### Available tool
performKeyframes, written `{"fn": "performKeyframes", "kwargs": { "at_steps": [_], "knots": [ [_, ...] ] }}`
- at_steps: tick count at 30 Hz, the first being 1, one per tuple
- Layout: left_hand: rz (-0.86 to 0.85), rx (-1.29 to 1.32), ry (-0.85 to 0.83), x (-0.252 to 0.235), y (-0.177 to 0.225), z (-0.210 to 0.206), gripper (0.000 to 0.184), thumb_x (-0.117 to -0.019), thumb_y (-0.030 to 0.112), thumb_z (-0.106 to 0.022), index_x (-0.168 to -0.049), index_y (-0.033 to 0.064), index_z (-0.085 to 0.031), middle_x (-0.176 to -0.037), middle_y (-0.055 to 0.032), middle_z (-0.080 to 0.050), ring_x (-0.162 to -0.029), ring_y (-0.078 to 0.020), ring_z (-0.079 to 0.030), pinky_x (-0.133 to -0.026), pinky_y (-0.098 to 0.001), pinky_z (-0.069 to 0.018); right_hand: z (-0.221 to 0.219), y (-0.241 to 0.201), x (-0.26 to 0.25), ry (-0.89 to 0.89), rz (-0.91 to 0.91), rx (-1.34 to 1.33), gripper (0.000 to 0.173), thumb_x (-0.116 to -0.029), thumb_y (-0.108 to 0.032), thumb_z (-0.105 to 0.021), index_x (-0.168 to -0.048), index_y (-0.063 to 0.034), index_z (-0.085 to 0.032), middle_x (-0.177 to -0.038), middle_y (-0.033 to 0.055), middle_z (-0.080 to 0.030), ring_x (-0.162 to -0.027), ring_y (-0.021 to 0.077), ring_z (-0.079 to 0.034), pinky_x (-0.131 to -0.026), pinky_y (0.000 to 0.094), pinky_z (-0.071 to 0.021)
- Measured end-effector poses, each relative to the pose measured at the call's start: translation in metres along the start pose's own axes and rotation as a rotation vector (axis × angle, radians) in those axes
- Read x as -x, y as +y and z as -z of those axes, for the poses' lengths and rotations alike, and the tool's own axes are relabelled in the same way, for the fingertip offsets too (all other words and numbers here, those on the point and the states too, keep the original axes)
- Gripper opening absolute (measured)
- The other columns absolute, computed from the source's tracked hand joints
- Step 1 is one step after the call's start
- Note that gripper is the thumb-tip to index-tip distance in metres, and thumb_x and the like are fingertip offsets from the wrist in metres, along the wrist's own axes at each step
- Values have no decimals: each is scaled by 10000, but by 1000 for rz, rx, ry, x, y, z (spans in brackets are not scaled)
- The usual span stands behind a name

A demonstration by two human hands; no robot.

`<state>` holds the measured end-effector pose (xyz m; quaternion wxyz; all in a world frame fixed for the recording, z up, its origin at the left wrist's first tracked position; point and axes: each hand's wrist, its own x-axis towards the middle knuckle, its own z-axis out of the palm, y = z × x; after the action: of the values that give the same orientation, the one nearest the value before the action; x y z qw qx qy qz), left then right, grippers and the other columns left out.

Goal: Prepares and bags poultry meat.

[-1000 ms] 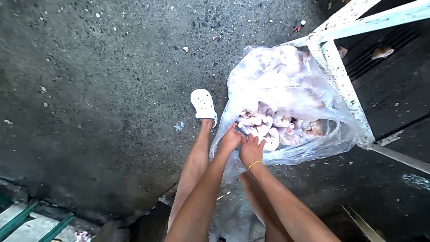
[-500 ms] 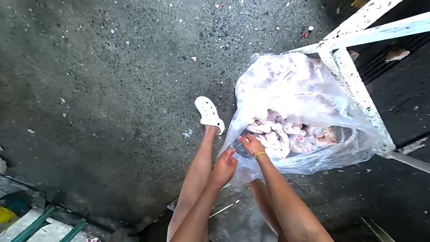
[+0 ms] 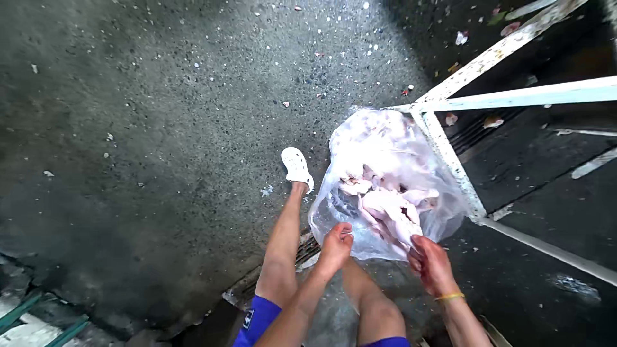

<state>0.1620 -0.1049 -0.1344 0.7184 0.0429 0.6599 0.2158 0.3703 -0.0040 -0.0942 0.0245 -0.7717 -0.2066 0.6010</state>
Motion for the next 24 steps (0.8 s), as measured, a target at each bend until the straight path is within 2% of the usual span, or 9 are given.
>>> {"fn": "performKeyframes", "kwargs": {
  "at_steps": [2,7,9,11,14,17,19,22,24],
  "knots": [
    [19,111,26,12,10,-25,386,-1008,64,-591,-1376,-35,-531,-1359,-217,-593,-1101,-255,-684,-938,-403,-578,9,-19,43,-44,8,-171,382,-1074,-233,-363,-717,-163,-479,-466,-62,-384,-355,53,-363,-352,219,-355],
    [-209,-104,176,41,51,-67,659,-923,193,-730,-1489,-12,-463,-1547,-249,-424,-1388,-344,-492,-1081,-460,-494,9,-65,117,-144,118,-420,489,-1080,-247,-289,-625,-192,-461,-455,-61,-411,-352,38,-388,-349,200,-361],
    [-303,-152,268,40,71,-72,687,-897,211,-746,-1487,-15,-476,-1533,-259,-442,-1400,-371,-473,-1124,-480,-455,8,-80,135,-213,168,-522,509,-1066,-257,-293,-593,-206,-474,-460,-61,-438,-358,37,-415,-355,199,-375],
    [-366,-192,312,41,90,-62,607,-890,128,-701,-1447,-34,-520,-1470,-267,-494,-1368,-371,-494,-1139,-473,-434,7,-94,151,-273,220,-577,508,-1058,-264,-320,-584,-204,-492,-467,-56,-451,-368,40,-434,-363,201,-389],
    [-517,-199,383,47,114,-41,450,-865,-9,-659,-1307,-87,-618,-1332,-264,-596,-1261,-333,-582,-1097,-434,-472,4,-111,173,-255,280,-464,425,-1025,-197,-352,-625,-193,-495,-470,-64,-435,-369,33,-414,-365,198,-383],
    [-607,-61,337,59,149,-30,332,-872,-40,-595,-1197,-91,-643,-1173,-198,-662,-1023,-213,-667,-890,-353,-568,2,-112,191,-234,335,-282,328,-961,-170,-463,-639,-205,-517,-486,-83,-441,-392,24,-401,-384,200,-363],
    [-455,90,158,72,180,-26,366,-941,14,-624,-1289,-55,-536,-1093,-168,-658,-723,-163,-676,-599,-315,-592,1,-112,198,-253,373,-222,311,-933,-184,-530,-624,-208,-501,-500,-88,-436,-409,21,-397,-394,205,-351],
    [-190,52,-48,75,207,-19,805,-908,151,-760,-1568,80,-304,-1259,-197,-595,-742,-216,-663,-604,-371,-585,-7,-119,209,-276,436,-140,310,-878,-191,-585,-586,-217,-483,-494,-93,-422,-416,19,-394,-403,212,-339],
    [-94,-48,-92,68,213,-16,645,-887,182,-790,-1432,56,-469,-949,-128,-667,-620,-160,-614,-531,-315,-524,-16,-124,216,-297,478,-87,322,-871,-179,-606,-578,-214,-479,-496,-95,-427,-420,18,-398,-407,214,-334]
  ]
}}
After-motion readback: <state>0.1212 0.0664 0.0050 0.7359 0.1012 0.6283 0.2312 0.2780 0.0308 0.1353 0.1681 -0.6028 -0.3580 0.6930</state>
